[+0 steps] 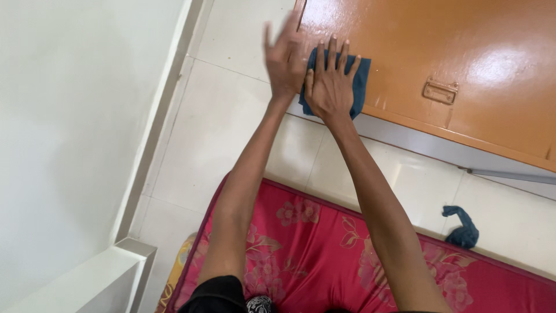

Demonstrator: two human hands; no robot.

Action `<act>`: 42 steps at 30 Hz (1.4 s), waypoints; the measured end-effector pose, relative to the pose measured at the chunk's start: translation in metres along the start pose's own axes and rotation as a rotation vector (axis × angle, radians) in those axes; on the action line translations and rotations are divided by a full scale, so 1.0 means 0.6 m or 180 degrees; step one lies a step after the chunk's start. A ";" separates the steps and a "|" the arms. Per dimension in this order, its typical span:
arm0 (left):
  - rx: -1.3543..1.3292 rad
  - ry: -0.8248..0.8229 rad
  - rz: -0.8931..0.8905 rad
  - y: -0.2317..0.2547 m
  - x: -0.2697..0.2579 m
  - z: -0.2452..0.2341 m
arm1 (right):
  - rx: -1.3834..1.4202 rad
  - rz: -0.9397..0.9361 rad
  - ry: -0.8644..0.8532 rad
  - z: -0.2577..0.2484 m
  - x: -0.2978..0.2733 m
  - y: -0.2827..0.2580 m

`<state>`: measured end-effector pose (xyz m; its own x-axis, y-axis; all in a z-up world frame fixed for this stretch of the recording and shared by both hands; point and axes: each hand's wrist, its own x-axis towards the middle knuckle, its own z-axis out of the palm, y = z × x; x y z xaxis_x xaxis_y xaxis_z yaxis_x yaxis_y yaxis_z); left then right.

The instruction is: The person wipes the exterior top panels and the interior base of a wooden bed storage compartment with a blue cloth by hand.

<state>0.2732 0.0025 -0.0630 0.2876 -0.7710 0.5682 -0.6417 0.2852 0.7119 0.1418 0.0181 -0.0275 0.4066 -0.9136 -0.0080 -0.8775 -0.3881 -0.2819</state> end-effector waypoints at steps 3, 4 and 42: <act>-0.0961 0.0812 -0.0972 -0.044 -0.016 -0.034 | -0.0014 0.0028 -0.0016 0.009 -0.006 0.001; -0.1277 0.1082 -0.1282 -0.051 -0.015 -0.037 | 0.0009 0.0041 -0.0003 0.009 -0.003 0.001; 0.1165 -0.0366 0.1395 0.099 -0.100 0.080 | -0.0151 -0.0292 0.1413 0.013 -0.141 0.190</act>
<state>0.1837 0.0386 -0.0746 -0.1263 -0.6880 0.7146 -0.8933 0.3921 0.2197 0.0091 0.0520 -0.0663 0.3438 -0.8348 0.4300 -0.8578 -0.4655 -0.2180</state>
